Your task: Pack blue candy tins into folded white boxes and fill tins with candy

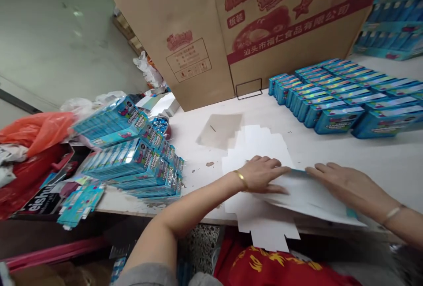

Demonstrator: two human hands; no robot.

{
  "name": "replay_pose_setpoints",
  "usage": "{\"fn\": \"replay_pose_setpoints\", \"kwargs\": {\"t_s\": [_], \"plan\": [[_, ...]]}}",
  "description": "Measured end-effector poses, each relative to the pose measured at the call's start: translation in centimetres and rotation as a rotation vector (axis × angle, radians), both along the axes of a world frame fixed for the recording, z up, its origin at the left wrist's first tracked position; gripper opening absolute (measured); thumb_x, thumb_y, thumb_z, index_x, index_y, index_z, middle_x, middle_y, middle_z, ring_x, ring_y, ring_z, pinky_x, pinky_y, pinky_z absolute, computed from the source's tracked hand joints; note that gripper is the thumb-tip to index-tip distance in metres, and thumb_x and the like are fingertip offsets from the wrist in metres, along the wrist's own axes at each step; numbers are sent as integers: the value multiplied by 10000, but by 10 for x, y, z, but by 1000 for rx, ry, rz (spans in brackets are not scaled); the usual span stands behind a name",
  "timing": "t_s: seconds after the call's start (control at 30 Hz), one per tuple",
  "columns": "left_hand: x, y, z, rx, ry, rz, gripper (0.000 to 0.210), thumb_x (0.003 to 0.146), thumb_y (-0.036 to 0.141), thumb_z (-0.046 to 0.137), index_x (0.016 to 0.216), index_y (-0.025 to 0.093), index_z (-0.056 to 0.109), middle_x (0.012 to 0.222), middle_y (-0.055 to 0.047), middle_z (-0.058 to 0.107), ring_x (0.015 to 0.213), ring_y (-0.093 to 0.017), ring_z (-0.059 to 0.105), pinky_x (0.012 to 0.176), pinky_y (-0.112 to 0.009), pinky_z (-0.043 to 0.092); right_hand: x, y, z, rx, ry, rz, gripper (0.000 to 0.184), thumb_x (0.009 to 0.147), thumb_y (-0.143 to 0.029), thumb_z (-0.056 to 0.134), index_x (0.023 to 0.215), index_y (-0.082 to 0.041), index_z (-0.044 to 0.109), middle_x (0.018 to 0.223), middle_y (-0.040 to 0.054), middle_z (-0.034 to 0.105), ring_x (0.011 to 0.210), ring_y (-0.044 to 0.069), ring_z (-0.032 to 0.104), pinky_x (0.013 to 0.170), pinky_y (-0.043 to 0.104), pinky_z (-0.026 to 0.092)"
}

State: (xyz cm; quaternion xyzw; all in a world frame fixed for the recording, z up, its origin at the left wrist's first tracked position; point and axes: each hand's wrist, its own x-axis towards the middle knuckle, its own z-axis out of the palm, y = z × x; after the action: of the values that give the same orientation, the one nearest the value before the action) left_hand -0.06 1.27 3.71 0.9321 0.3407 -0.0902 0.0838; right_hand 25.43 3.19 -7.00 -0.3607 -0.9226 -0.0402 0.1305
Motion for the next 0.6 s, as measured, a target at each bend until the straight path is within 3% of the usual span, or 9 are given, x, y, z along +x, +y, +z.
{"fn": "replay_pose_setpoints", "kwargs": {"t_s": [0.07, 0.13, 0.2, 0.3, 0.4, 0.5, 0.6], "plan": [[-8, -18, 6, -73, -74, -15, 491, 898, 386, 507, 1342, 193, 422, 1245, -111, 568, 1087, -249, 535, 910, -379, 393, -3, 13, 1, -50, -43, -3, 381, 828, 38, 376, 980, -189, 641, 863, 115, 629, 748, 200, 567, 615, 325, 374], [-14, -30, 4, -162, -76, -12, 332, 913, 293, 485, 1229, 198, 524, 1130, -83, 631, 1000, -213, 577, 860, -338, 401, -6, 22, 7, -116, -76, -22, 365, 848, 5, 387, 1039, -186, 631, 895, 101, 633, 789, 196, 575, 624, 296, 383], [-17, -31, -4, -231, -127, 70, 212, 916, 205, 461, 1085, 202, 589, 1015, -54, 668, 906, -176, 598, 804, -301, 403, -7, 26, 20, -186, -69, -67, 323, 879, -74, 413, 1105, -191, 612, 894, 86, 633, 812, 199, 586, 633, 280, 411], [-19, -13, -21, -361, -281, 250, 165, 890, 211, 518, 1049, 192, 559, 839, -11, 666, 745, -139, 577, 703, -265, 407, -7, 13, 46, -214, 153, -157, 323, 931, -243, 443, 1237, -192, 534, 963, 89, 639, 878, 222, 603, 694, 317, 484], [-18, 12, -32, -454, -339, 248, 143, 881, 231, 540, 1012, 175, 536, 674, 39, 603, 594, -105, 510, 602, -232, 397, -13, -26, 64, -95, 393, -174, 366, 942, -354, 476, 1250, -157, 508, 1108, 125, 621, 1043, 246, 569, 873, 388, 492], [-18, 22, -37, -451, -342, 207, 85, 889, 228, 520, 939, 174, 564, 695, 28, 606, 607, -104, 522, 608, -231, 413, -23, -66, 53, 22, 230, -98, 418, 912, -320, 542, 1275, -116, 509, 1219, 159, 591, 1154, 304, 508, 972, 466, 441], [-18, 11, -39, -329, -345, 196, 181, 920, 292, 486, 1001, 174, 597, 983, -73, 640, 883, -185, 567, 803, -337, 434, -28, -79, 21, 117, 142, -124, 393, 904, -138, 498, 1294, -84, 505, 1252, 172, 582, 1179, 300, 496, 976, 452, 440]]}}
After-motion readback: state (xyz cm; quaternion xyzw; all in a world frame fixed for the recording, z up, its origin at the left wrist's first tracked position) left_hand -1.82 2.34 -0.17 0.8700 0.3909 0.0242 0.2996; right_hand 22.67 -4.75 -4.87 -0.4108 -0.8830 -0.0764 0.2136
